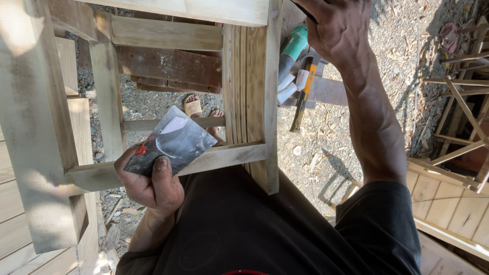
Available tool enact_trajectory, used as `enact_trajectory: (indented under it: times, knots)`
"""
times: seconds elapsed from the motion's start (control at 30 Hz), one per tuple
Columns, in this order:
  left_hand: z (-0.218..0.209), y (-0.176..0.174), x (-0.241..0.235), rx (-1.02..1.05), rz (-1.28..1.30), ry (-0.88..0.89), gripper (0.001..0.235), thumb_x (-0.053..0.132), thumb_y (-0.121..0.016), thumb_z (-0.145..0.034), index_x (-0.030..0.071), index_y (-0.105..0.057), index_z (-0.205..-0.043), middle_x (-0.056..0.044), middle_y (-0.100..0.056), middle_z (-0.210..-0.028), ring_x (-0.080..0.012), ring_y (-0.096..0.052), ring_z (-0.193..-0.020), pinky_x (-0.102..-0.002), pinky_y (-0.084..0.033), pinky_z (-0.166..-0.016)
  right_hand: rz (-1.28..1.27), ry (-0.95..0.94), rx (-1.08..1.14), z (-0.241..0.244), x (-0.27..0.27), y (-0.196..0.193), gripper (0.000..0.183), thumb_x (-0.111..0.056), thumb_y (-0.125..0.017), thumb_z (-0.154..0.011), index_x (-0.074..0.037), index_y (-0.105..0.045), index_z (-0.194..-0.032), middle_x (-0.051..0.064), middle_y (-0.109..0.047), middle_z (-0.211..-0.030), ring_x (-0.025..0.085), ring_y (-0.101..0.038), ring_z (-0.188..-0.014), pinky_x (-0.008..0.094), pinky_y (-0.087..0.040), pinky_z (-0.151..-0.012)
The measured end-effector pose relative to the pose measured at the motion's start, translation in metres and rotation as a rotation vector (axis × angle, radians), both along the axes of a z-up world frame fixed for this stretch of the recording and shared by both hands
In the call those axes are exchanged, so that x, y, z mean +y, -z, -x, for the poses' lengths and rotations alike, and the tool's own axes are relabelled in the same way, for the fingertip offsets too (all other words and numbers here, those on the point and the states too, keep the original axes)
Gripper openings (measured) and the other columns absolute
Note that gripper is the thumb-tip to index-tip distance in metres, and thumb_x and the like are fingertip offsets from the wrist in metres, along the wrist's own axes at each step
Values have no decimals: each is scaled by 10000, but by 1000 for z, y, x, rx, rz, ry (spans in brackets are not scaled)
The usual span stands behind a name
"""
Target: The person sands the surface of a wooden slatted structure using two pieces of sandpaper. They work on the slats and frame, moving around the structure to reach different sides.
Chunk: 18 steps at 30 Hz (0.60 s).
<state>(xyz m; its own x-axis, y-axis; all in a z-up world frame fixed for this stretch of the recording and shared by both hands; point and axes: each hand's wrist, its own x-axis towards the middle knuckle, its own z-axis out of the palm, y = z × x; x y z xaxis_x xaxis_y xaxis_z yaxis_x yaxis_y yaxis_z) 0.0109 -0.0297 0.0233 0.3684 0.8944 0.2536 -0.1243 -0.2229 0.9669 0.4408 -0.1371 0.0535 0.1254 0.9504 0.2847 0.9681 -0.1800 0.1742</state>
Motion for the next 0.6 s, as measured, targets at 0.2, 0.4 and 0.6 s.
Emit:
enact_trajectory:
  times: [0.2,0.4,0.6]
  knots:
    - [-2,-2,0,-39,27,-1,367,34,-551,-999,-83,-454,-1333,-197,-663,-1091,-123,-661,-872,-202,-542,-744,-52,-105,124,4,7,8,492,89,-685,-994,-164,-790,-1402,-18,-696,-1020,180,-597,-900,421,-460,-817]
    - [-2,-3,-1,-37,46,3,356,25,-541,-1006,-78,-461,-1337,-213,-662,-1123,-146,-678,-908,-219,-560,-779,-73,-124,-21,17,5,11,318,43,-665,-930,-119,-751,-1189,-15,-688,-1256,203,-567,-1231,451,-389,-1083]
    - [0,-2,-1,-37,60,20,365,36,-555,-1010,-78,-458,-1342,-181,-651,-1102,-110,-647,-859,-191,-534,-738,-39,-126,-8,15,-2,0,207,-239,-830,-949,-113,-780,-1105,-14,-686,-1140,206,-573,-1105,449,-406,-1005]
